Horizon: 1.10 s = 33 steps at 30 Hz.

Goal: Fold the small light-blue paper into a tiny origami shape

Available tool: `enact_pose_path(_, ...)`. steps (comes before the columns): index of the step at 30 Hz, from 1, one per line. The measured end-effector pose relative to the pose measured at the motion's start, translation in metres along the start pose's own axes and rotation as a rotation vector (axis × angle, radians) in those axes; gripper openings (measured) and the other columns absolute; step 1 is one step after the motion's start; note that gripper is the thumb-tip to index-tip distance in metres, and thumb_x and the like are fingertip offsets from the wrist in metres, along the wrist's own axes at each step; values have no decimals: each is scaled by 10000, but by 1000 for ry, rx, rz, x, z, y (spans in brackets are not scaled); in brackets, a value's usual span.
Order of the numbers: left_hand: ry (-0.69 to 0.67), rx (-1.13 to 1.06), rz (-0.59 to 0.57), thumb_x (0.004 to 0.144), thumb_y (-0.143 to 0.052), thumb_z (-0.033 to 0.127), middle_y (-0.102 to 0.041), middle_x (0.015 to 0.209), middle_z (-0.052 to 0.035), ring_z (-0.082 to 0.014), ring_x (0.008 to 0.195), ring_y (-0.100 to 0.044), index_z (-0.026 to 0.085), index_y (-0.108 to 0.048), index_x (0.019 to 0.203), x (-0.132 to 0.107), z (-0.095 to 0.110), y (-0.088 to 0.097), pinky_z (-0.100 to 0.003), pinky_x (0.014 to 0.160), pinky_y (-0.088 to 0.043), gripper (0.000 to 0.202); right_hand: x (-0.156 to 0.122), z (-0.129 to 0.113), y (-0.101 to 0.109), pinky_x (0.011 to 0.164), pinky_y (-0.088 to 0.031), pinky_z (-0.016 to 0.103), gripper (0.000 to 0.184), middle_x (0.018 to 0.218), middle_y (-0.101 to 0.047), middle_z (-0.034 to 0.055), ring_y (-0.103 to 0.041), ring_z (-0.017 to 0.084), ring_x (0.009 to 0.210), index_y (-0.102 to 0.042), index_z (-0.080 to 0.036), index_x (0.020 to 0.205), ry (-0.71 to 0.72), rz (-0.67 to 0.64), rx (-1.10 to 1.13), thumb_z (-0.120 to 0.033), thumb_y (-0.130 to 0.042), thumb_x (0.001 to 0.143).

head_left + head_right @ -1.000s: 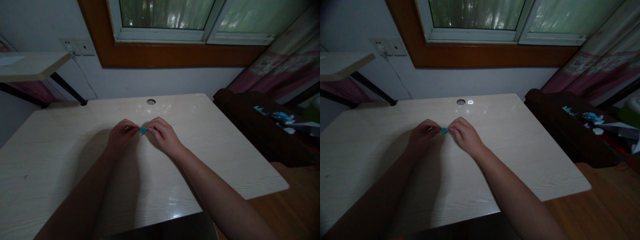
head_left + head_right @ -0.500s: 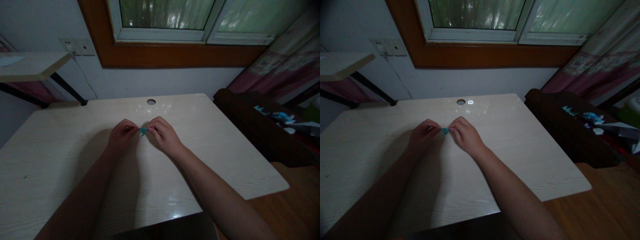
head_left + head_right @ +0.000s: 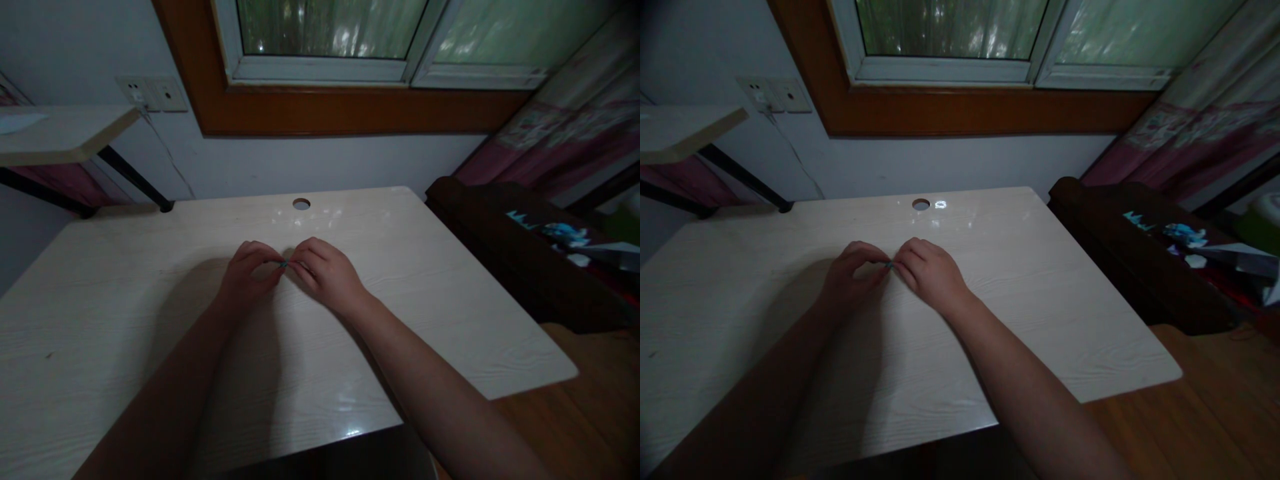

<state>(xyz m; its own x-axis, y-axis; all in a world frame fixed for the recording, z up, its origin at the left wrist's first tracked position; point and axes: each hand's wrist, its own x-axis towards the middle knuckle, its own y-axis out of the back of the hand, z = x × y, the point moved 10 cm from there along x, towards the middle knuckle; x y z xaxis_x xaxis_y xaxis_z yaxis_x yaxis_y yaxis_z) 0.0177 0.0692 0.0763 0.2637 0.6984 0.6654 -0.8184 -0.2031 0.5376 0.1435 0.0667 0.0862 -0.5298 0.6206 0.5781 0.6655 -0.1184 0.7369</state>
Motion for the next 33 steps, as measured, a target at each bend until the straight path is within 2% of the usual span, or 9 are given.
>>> enact_pose_path(6, -67, 74, 67, 821, -718, 198, -694, 872, -29, -178, 857, -626, 223, -705, 880, -1, 3, 6, -350, 822, -489, 66, -1, -1, 4, 788, -501, 348, 142, 964, -652, 91, -605, 206, 896, -663, -184, 963, 6, 42, 20, -253, -540, 959)
enact_pose_path(14, -129, 167, 146, 816, -749, 251, -699, 869, -16, -172, 830, -624, 232, -700, 838, -1, 11, 18, -349, 796, -491, 57, -4, 4, 12, 758, -525, 318, 104, 992, -640, 77, -609, 177, 892, -668, -213, 970, -16, 160, 167, -193, -575, 927)
enact_pose_path(22, -152, 267, 215, 829, -732, 227, -673, 978, -34, -189, 935, -613, 251, -689, 933, -5, 15, 26, -371, 858, -487, 114, -7, -3, 25, 750, -532, 328, 92, 956, -675, 69, -628, 175, 869, -685, -226, 944, 54, 243, 160, -182, -610, 916)
enact_pose_path(26, -105, 252, 262, 825, -731, 217, -633, 1027, -48, -199, 978, -596, 252, -691, 916, -6, 12, 33, -375, 872, -504, 106, -9, -6, 26, 741, -541, 326, 93, 965, -681, 66, -637, 173, 866, -684, -232, 946, 75, 257, 148, -181, -614, 913)
enact_pose_path(29, -33, 173, 304, 827, -727, 239, -597, 1104, -69, -210, 1031, -583, 247, -674, 987, -7, 6, 38, -368, 867, -525, 169, -10, -6, 28, 740, -545, 329, 113, 975, -682, 64, -644, 173, 872, -684, -240, 963, 68, 282, 146, -169, -613, 910)
enact_pose_path(31, 44, 72, 329, 840, -711, 277, -587, 1119, -76, -205, 1028, -586, 237, -651, 1023, -9, -2, 40, -343, 823, -542, 196, -11, -5, 28, 744, -547, 341, 123, 982, -684, 66, -647, 180, 880, -686, -247, 968, 62, 295, 137, -169, -610, 911)
enact_pose_path(33, 157, -113, 324, 872, -674, 320, -607, 1054, -66, -174, 914, -615, 222, -625, 1021, -11, -15, 37, -299, 735, -548, 185, -12, -6, 28, 748, -545, 351, 122, 989, -687, 67, -646, 187, 888, -686, -251, 965, 64, 293, 119, -172, -610, 911)
